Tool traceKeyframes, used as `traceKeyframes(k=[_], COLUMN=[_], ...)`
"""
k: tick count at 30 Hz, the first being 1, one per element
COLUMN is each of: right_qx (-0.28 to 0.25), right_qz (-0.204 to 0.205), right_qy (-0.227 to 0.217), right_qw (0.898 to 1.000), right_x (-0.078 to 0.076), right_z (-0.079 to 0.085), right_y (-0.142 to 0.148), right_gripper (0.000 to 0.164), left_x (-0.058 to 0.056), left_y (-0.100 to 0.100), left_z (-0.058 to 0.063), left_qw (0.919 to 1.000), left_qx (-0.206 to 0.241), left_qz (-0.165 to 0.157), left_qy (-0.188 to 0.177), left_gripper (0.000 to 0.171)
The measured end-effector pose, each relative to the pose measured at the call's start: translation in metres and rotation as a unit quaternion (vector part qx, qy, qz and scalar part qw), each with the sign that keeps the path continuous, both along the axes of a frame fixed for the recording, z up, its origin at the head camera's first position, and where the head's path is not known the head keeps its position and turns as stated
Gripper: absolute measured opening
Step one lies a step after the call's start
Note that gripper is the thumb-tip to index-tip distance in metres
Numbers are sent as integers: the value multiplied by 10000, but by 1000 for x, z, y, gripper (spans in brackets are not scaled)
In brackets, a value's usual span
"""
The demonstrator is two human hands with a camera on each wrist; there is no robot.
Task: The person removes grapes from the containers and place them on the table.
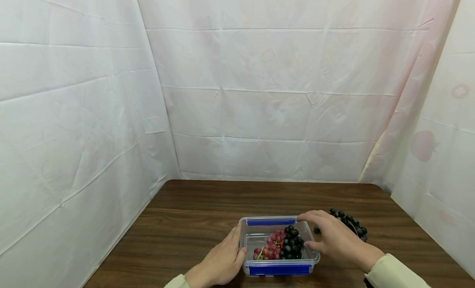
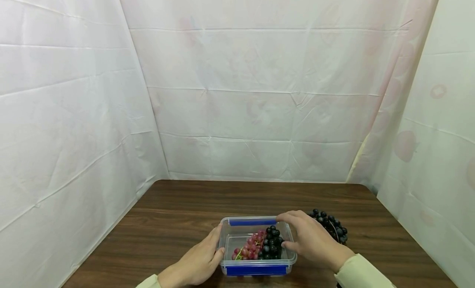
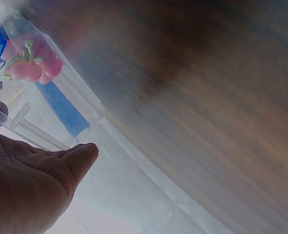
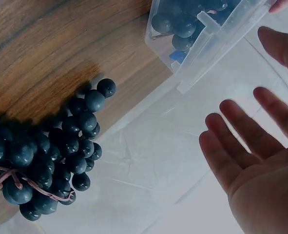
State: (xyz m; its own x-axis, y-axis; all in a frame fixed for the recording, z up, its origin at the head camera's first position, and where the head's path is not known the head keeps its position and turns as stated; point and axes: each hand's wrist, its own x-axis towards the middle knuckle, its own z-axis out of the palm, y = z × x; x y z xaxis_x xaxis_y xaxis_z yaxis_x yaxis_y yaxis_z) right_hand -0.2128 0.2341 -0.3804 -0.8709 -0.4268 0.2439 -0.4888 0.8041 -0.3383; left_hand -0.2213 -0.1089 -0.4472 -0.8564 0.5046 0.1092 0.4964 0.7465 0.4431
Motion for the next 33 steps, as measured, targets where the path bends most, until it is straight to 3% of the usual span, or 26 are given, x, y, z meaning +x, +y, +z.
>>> traceKeyframes(k=[9,21,33], right_qx=[194,424,683], right_qz=[681,910,1220], right_qy=[126,-117,-19], right_qw=[9974,9949,9902], right_x=[-3,-9,-16], right_z=[-2,-4,-6], right_y=[-4,-11,-16], right_gripper=[60,57,54], left_x=[-1,0,2], left_y=[0,0,0], left_z=[-1,0,3], left_qw=[10000,10000,9999], left_qx=[40,33,66], left_qz=[-37,0,-1], left_qy=[-31,-42,-124], left_gripper=[73,73,72])
